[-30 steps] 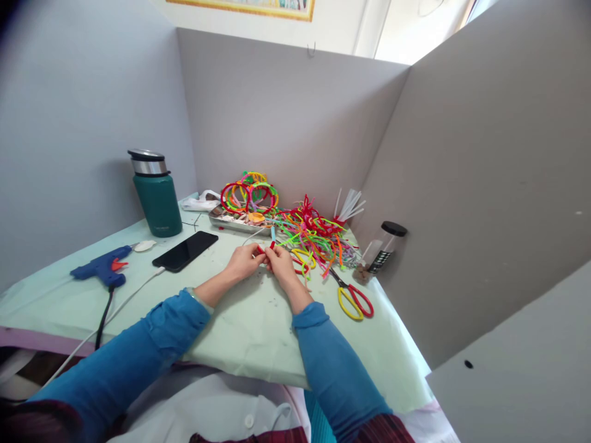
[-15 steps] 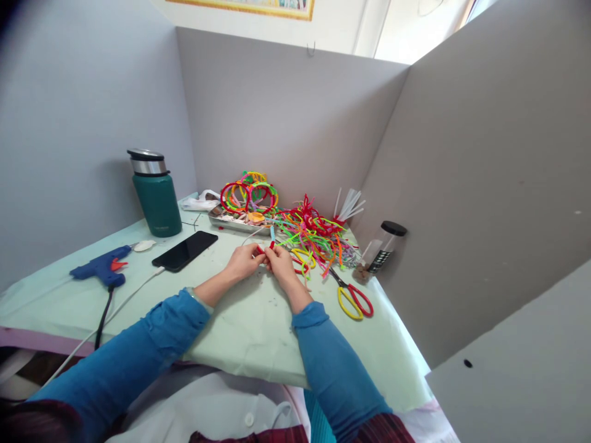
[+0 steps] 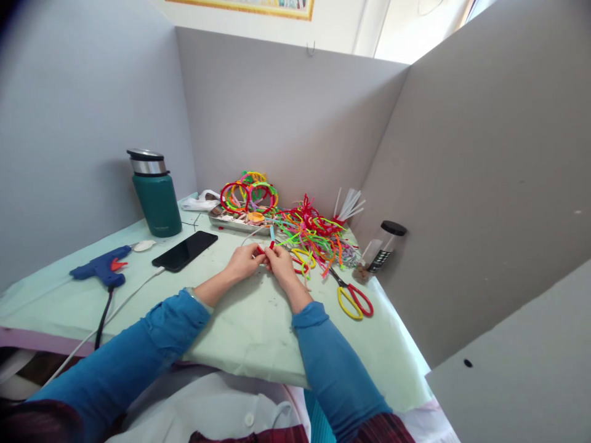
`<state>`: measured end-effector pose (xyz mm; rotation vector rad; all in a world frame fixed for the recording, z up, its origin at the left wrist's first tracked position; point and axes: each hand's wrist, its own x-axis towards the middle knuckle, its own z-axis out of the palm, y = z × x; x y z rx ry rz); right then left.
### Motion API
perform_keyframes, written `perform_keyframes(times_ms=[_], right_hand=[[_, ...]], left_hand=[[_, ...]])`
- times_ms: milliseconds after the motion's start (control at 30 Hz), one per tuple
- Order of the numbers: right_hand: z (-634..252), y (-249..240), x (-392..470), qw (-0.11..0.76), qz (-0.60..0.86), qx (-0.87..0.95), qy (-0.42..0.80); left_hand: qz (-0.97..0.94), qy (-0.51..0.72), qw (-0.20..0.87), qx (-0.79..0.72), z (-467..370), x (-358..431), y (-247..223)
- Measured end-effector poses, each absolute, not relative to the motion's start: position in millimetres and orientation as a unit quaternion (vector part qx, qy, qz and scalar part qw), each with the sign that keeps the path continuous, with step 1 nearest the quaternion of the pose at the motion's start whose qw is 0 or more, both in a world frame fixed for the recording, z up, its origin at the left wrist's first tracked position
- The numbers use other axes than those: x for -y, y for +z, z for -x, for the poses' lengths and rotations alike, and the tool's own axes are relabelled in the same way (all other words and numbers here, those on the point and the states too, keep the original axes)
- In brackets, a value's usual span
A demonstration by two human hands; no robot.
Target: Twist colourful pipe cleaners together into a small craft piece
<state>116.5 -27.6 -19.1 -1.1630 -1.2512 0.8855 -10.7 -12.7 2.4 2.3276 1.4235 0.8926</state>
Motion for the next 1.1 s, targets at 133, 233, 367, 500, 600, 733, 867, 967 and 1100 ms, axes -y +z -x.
perform_keyframes(times_ms=[133,233,367,500,600,733,867,967,1100], right_hand=[[-116.4,-18.8,27.9,0.568,0.498,0.536,0.377],[-116.5,-19.2,27.4,0.568,0.502,0.534,0.374],[-116.6,-19.8,26.7,0.567,0.503,0.537,0.371],[-116.7,-20.1,26.8,0.566,0.503,0.539,0.368],[-116.8,-20.4,26.9,0.565,0.502,0.541,0.368],[-116.5,-19.7,27.4,0.565,0.500,0.540,0.374],[-115.8,-18.1,28.4,0.563,0.503,0.539,0.373],[-115.8,-18.3,28.1,0.564,0.505,0.538,0.371],[-116.5,-20.0,26.6,0.561,0.506,0.539,0.373]], left_hand=[[-0.805,0.306,0.135,-0.490,10.4,12.3,1.8],[-0.807,0.304,0.131,-0.489,10.2,11.5,1.0],[-0.809,0.304,0.127,-0.488,9.9,11.3,0.9],[-0.809,0.296,0.132,-0.490,9.4,11.8,1.2],[-0.810,0.294,0.128,-0.490,9.1,11.8,0.9],[-0.811,0.296,0.126,-0.490,9.2,12.0,0.9],[-0.810,0.291,0.128,-0.492,9.4,12.5,1.8],[-0.810,0.285,0.129,-0.495,9.4,12.5,2.1],[-0.811,0.286,0.133,-0.493,9.5,12.1,1.5]])
